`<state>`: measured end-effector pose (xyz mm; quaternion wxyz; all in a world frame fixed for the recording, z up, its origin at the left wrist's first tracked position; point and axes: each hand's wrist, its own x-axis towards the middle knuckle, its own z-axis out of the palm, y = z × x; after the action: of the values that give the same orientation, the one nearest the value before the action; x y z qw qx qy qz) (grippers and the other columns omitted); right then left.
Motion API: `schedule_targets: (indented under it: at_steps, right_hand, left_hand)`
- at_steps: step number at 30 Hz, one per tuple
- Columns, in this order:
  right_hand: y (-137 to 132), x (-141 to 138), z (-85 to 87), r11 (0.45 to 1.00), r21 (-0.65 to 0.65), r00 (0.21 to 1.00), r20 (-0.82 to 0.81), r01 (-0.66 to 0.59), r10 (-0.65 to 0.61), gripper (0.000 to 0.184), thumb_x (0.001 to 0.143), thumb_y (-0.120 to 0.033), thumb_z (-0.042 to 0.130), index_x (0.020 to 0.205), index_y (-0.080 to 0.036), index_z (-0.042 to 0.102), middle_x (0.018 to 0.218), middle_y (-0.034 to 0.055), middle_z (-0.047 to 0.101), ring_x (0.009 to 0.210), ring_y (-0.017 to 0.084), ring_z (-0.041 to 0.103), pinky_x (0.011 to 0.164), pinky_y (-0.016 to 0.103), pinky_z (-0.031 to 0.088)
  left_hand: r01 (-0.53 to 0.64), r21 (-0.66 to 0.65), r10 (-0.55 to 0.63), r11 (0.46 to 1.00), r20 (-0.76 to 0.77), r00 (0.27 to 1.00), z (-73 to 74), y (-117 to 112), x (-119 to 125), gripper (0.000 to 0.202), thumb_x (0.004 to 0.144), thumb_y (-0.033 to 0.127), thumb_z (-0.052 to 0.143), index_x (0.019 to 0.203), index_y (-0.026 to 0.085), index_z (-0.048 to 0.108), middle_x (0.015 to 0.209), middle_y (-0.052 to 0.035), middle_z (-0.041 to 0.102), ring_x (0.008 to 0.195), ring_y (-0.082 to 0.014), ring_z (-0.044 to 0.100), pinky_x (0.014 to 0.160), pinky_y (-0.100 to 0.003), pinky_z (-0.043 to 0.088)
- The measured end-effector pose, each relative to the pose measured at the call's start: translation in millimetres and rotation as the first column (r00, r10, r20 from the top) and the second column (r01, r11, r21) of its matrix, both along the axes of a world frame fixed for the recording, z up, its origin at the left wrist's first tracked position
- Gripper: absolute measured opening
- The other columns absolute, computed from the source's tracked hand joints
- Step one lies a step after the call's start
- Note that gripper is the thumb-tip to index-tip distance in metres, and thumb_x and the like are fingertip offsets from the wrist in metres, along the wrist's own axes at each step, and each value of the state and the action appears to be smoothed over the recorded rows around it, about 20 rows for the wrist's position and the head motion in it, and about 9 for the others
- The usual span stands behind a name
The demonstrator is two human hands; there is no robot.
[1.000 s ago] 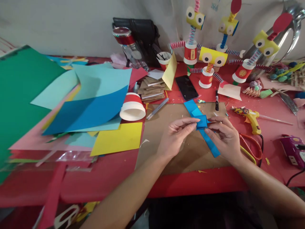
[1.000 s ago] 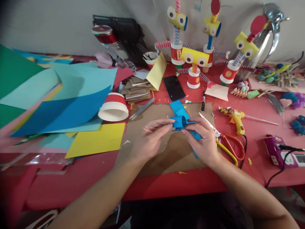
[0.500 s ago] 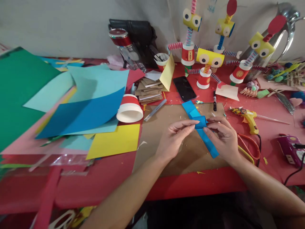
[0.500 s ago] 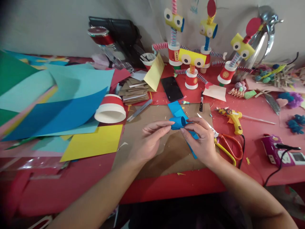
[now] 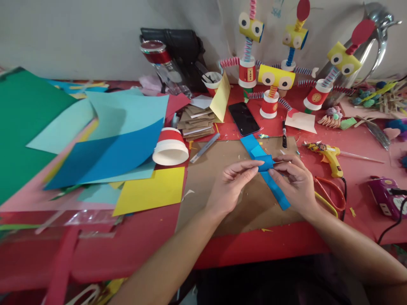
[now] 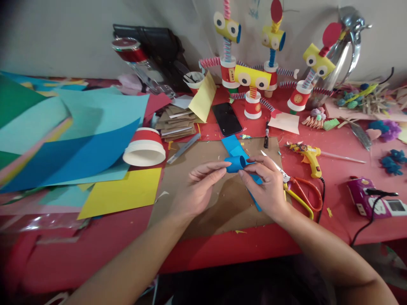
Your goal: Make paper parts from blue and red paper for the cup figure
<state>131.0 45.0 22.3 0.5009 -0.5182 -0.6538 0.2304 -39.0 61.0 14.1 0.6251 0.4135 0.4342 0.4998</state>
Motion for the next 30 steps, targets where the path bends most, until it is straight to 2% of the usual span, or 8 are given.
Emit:
schedule_targets:
  at_steps: [9,16,20,25,30]
  right_hand:
    - [0.3,-0.4,-0.7,1.0,-0.001,1.0,-0.009,-0.002,0.002,0.011,0.086,-0.025,0.067,0.076,-0.025,0.071,0.091,0.004,0.069,0.089,0.019,0.069,0.078,0.034,0.057]
    - [0.5,0.2,-2.2,1.0,-0.026,1.0,-0.023,0.003,-0.004,0.01,0.086,-0.027,0.068,0.077,-0.025,0.072,0.093,0.0041,0.068,0.088,0.019,0.068,0.077,0.034,0.057]
    - [0.8,0.1,-2.1,1.0,-0.022,0.999,-0.033,-0.004,0.004,0.01,0.085,-0.025,0.068,0.077,-0.025,0.072,0.09,0.0035,0.068,0.085,0.018,0.067,0.073,0.033,0.056]
    - [1.3,-0.8,-1.5,1.0,-0.005,1.0,-0.03,0.005,-0.005,0.011,0.085,-0.024,0.067,0.076,-0.024,0.071,0.088,0.0029,0.067,0.083,0.017,0.067,0.072,0.033,0.056]
    - [1.7,-1.1,-1.3,1.0,-0.011,1.0,-0.021,0.009,-0.009,0.01,0.085,-0.024,0.068,0.075,-0.024,0.07,0.088,0.0029,0.067,0.083,0.017,0.067,0.072,0.033,0.057]
  left_hand:
    - [0.028,-0.002,-0.027,1.0,0.051,0.998,-1.6,0.5,-1.0,0.013,0.075,0.035,0.08,0.087,0.031,0.081,0.096,0.0,0.08,0.095,-0.0188,0.071,0.088,-0.03,0.053]
    - [0.016,-0.007,-0.016,1.0,0.026,1.0,1.8,0.8,0.3,0.015,0.073,0.035,0.08,0.086,0.029,0.081,0.09,-0.0018,0.079,0.088,-0.0196,0.07,0.083,-0.032,0.054]
    - [0.034,0.018,-0.033,0.999,-0.027,0.999,1.6,0.6,-0.8,0.021,0.068,0.028,0.083,0.089,0.031,0.081,0.084,0.0003,0.077,0.076,-0.0156,0.064,0.076,-0.03,0.053]
    - [0.036,0.068,-0.03,0.997,-0.086,0.996,-0.1,0.3,-2.3,0.027,0.067,0.022,0.082,0.092,0.032,0.081,0.097,0.0001,0.078,0.085,-0.0165,0.063,0.086,-0.031,0.051]
    - [0.037,0.063,-0.03,0.997,-0.109,0.994,-1.4,-0.5,-3.4,0.027,0.069,0.022,0.081,0.095,0.032,0.081,0.1,-0.0002,0.078,0.087,-0.0174,0.063,0.086,-0.031,0.05]
